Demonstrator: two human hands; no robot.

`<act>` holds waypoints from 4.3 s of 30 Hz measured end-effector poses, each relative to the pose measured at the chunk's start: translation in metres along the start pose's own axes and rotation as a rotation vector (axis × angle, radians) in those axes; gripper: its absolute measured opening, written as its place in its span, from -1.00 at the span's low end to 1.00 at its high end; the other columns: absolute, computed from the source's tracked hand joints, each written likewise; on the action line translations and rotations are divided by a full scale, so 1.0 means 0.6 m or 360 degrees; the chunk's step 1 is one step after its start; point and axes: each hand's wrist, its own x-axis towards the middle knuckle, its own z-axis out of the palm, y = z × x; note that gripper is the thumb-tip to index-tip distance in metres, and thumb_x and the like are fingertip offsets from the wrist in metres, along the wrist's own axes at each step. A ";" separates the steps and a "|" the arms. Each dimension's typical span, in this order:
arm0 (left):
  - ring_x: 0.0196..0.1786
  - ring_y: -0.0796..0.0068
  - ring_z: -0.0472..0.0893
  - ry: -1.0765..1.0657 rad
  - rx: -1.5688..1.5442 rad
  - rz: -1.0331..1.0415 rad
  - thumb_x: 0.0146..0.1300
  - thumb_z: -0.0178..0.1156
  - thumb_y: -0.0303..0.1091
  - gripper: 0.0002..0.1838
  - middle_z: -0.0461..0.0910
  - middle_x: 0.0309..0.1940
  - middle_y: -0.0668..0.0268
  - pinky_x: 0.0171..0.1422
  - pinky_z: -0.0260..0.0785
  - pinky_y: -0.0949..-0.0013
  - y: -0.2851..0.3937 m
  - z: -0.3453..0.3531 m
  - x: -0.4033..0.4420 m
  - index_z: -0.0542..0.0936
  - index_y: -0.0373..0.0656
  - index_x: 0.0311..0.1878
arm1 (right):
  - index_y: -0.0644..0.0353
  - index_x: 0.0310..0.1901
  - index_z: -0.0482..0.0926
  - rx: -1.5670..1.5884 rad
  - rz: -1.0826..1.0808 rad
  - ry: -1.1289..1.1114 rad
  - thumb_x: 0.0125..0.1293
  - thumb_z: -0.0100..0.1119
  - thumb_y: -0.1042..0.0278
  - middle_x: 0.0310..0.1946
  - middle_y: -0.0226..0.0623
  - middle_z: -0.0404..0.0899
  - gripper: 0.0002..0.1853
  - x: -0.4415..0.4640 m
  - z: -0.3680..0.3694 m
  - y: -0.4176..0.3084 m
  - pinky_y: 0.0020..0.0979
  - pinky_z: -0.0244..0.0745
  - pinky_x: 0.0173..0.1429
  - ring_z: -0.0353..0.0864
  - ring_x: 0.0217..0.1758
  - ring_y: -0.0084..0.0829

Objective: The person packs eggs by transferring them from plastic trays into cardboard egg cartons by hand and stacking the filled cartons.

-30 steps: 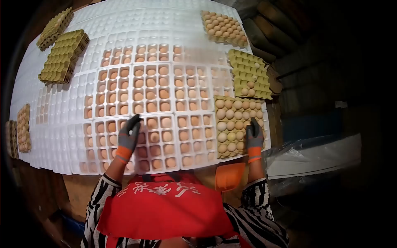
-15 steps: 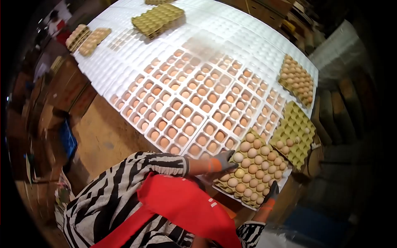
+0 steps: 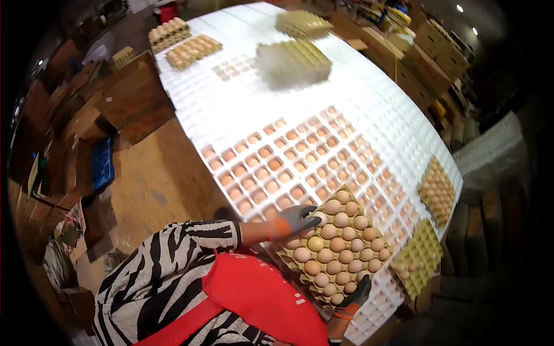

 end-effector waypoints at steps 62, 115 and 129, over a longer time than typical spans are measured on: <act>-0.09 0.37 0.62 -0.0203 0.0358 0.0258 0.22 0.38 -0.19 -0.58 0.60 0.03 0.32 0.00 0.51 0.29 0.001 -0.604 0.146 0.65 -0.07 0.14 | 0.01 0.18 0.59 -0.0676 -0.0669 -0.0685 0.12 0.43 0.34 0.20 -0.11 0.50 -0.47 -0.062 0.614 -0.257 -0.14 0.58 0.10 0.59 0.16 -0.13; -0.32 0.56 0.49 -0.0022 -0.0788 -0.0063 0.52 -0.01 -0.28 -0.56 0.56 -0.26 0.29 -0.22 0.40 0.47 -0.091 -1.067 0.314 0.43 -0.26 0.36 | 0.00 0.02 0.61 -0.0965 -0.0641 -0.0090 0.06 0.47 0.09 0.08 -0.20 0.57 -0.53 0.065 1.205 -0.371 -0.15 0.58 0.09 0.59 0.14 -0.10; -0.31 0.58 0.54 -0.0035 -0.0805 -0.0066 0.50 0.04 -0.25 -0.62 0.62 -0.25 0.30 -0.21 0.46 0.47 -0.105 -1.067 0.325 0.54 -0.28 0.22 | 0.15 0.23 0.59 0.0473 0.0071 0.0052 0.52 0.11 0.31 -0.39 -0.36 0.56 -0.67 0.155 1.156 -0.265 -0.49 0.55 -0.26 0.52 -0.37 -0.62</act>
